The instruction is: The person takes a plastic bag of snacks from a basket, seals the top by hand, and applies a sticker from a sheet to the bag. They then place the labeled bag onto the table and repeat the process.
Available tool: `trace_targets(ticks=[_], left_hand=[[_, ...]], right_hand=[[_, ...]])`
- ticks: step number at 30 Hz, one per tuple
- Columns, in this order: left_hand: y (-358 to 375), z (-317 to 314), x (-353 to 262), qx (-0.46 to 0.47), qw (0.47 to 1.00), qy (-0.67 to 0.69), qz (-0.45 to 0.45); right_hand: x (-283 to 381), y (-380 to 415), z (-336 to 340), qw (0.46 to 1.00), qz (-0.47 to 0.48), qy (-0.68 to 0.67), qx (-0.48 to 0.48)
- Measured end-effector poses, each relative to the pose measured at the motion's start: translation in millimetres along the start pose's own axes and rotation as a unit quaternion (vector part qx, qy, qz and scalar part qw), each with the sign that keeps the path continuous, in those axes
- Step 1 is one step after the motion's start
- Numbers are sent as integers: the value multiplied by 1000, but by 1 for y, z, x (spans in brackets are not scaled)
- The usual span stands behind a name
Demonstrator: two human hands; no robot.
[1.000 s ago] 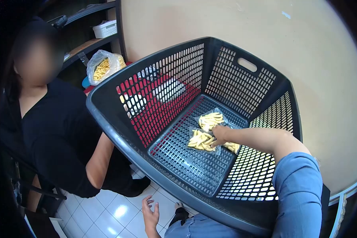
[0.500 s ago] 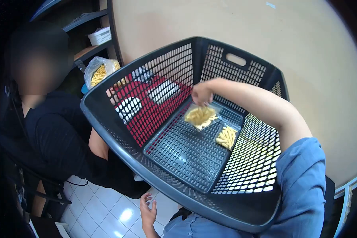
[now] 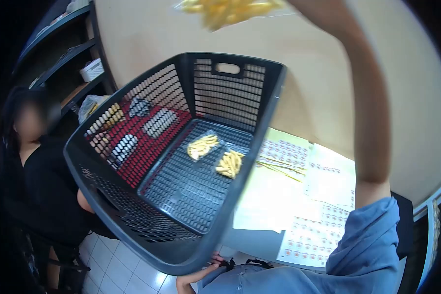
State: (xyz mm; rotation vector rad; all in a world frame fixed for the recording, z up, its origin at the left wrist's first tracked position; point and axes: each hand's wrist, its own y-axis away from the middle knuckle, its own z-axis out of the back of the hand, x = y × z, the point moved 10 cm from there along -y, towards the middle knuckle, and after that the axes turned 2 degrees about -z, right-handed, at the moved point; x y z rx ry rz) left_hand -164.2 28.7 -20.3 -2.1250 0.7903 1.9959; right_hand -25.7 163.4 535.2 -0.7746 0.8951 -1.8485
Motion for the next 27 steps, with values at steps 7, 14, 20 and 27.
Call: trace_targets(ticks=[7, 14, 20, 27], left_hand=[[-58, -113, -90, 13, 984, 92, -151], [-110, -174, -186, -101, 911, -153, -369], [-151, -230, -173, 35, 952, -81, -294], [-154, -210, -177, -2, 958, 22, -288]], right_hand=[[-19, 206, 96, 958, -17, 265, -109], [-72, 347, 21, 957, -232, 41, 167], [-65, 354, 28, 963, -231, 19, 137], [-102, 427, 50, 838, -468, -199, -198]])
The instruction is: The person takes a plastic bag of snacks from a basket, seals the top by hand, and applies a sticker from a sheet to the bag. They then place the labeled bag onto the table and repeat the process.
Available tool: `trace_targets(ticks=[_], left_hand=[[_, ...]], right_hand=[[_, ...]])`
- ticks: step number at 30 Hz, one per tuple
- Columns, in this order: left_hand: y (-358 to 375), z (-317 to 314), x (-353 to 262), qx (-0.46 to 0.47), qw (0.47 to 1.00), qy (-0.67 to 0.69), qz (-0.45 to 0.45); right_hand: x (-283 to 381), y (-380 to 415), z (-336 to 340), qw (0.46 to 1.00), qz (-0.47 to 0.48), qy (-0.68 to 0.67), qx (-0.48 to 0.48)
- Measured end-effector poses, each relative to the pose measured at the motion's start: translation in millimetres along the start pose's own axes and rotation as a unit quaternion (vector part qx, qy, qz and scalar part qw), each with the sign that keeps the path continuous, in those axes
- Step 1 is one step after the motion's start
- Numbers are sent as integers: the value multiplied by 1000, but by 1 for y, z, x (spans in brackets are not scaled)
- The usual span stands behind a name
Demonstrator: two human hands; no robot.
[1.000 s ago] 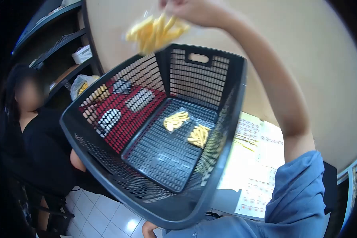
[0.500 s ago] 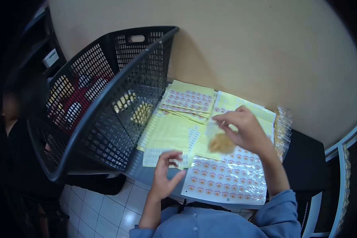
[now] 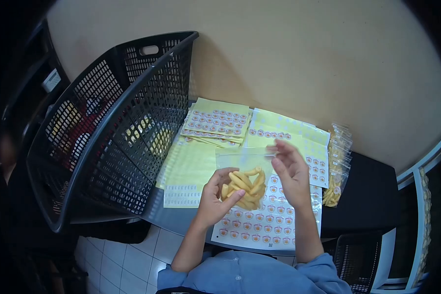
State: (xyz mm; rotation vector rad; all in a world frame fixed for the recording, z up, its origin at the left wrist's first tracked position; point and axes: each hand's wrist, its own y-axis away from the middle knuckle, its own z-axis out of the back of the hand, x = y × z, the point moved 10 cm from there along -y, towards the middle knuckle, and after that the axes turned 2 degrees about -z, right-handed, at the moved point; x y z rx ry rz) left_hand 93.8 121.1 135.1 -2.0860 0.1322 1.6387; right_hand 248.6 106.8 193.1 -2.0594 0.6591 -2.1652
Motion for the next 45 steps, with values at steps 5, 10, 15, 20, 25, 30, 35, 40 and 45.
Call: trace_targets(ticks=[5, 10, 15, 20, 25, 30, 35, 40, 45], left_hand=[[-3, -6, -11, 79, 993, -78, -25], [-19, 16, -18, 11, 998, 15, -66], [-19, 31, -14, -48, 998, 12, -33], [-23, 29, -37, -34, 995, 21, -88], [-28, 32, -44, -31, 994, 22, -107], [-22, 23, -59, -22, 989, 9, -143], [-15, 18, -62, -25, 987, -15, -155], [-8, 13, -73, -27, 982, -33, -186], [-4, 10, -75, -37, 980, -50, -189]], right_hand=[[-18, 14, -15, 998, -46, -51, 4], [-22, 18, -32, 998, -48, -39, -11], [-19, 21, -44, 992, -50, -107, -44], [-10, 22, -53, 995, -26, -99, -6], [-5, 22, -57, 996, 11, -91, -11], [4, 25, -53, 998, 28, -47, -23], [12, 32, -50, 996, 70, -45, -27], [27, 38, -47, 992, 123, 0, -27], [28, 42, -45, 992, 124, -7, -36]])
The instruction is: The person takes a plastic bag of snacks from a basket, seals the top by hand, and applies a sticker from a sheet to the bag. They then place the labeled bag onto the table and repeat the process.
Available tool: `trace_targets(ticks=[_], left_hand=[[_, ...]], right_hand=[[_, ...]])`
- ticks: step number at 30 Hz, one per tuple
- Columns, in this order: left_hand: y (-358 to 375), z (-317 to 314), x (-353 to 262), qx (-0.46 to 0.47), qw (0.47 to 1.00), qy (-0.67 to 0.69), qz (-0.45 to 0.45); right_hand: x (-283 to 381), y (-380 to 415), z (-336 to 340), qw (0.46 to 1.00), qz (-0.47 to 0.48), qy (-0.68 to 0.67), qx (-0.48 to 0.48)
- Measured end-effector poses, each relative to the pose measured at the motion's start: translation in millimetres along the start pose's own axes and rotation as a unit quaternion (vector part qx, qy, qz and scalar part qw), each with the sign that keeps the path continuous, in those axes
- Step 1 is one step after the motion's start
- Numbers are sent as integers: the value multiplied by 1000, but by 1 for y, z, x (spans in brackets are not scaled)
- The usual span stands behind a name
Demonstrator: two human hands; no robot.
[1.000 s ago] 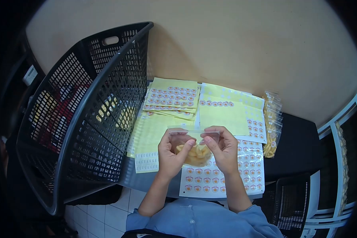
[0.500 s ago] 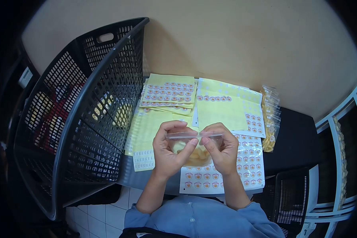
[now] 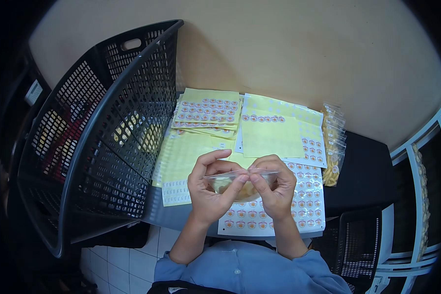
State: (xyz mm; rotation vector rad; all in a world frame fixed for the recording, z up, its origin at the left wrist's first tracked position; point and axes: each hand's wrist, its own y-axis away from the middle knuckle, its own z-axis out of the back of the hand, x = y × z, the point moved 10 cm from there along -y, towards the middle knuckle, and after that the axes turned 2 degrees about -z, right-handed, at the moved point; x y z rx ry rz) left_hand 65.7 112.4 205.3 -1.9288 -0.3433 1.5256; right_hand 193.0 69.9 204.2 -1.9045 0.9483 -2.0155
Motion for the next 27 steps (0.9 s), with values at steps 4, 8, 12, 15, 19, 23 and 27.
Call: trace_targets(ticks=[4, 8, 12, 15, 19, 23, 27], left_hand=[[2, 1, -2, -14, 1000, -12, -14], [5, 1, -4, -24, 999, -14, -33], [6, 1, -2, -32, 999, 8, -31], [7, 1, -3, -29, 999, 0, -44], [7, 0, 0, -34, 998, 21, -40], [8, 3, 4, -36, 998, 17, -45], [7, 4, 2, -43, 999, 3, -29]], right_hand=[[1, 1, 0, 1000, 4, -4, 0], [3, 1, 0, 1000, 11, -5, 2], [2, 1, -1, 1000, 13, -6, 0], [1, 1, -1, 1000, 19, -14, -2], [0, 1, -2, 1000, 23, -18, -2], [-6, 2, -4, 1000, 4, -25, 0], [-1, 1, -4, 1000, 14, 4, -11]])
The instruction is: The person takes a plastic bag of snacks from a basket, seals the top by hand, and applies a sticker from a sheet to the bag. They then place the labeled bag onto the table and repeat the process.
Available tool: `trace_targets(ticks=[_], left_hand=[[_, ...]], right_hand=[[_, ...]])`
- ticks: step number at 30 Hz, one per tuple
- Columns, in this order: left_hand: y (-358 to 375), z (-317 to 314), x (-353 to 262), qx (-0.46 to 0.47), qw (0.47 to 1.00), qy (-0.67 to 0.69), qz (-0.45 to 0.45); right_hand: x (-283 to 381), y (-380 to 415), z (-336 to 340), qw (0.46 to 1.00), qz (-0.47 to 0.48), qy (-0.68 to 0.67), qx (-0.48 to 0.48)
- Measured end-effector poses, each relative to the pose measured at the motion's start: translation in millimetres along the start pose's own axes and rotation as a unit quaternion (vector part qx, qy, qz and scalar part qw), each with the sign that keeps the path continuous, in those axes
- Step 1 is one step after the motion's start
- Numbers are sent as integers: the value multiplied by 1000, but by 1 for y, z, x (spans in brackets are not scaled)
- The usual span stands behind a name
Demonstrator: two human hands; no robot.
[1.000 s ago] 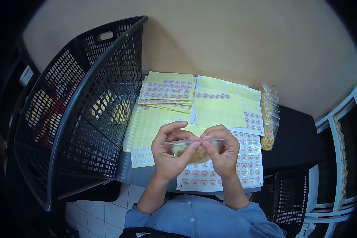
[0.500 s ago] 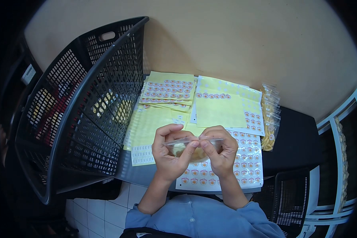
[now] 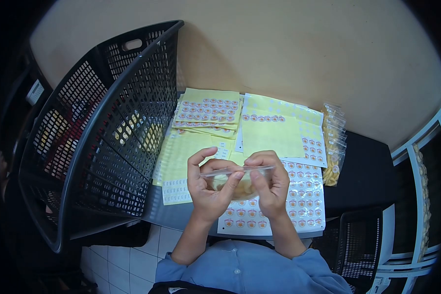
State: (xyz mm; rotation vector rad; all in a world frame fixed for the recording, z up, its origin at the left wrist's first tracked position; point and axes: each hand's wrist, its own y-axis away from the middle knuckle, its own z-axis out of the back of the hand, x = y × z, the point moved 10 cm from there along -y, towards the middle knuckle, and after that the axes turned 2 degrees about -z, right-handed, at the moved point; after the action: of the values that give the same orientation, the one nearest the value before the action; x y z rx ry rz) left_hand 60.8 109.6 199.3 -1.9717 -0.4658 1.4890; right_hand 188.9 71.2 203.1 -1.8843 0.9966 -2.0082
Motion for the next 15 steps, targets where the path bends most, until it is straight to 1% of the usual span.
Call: trace_targets(ticks=[2, 6, 9, 11, 15], left_hand=[[1, 0, 0, 2, 1000, -1, 9], [1, 0, 0, 1, 1000, -1, 14], [3, 1, 0, -3, 1000, -1, 18], [3, 2, -1, -5, 1000, -3, 16], [2, 4, -1, -9, 1000, -6, 16]], right_hand=[[-2, 1, 6, 998, 5, -51, -28], [-3, 4, 5, 999, 2, -41, -26], [-6, 6, 4, 999, -21, -29, -13], [-10, 8, 2, 998, -43, -47, -12], [-5, 6, 1, 999, -16, -41, -26]])
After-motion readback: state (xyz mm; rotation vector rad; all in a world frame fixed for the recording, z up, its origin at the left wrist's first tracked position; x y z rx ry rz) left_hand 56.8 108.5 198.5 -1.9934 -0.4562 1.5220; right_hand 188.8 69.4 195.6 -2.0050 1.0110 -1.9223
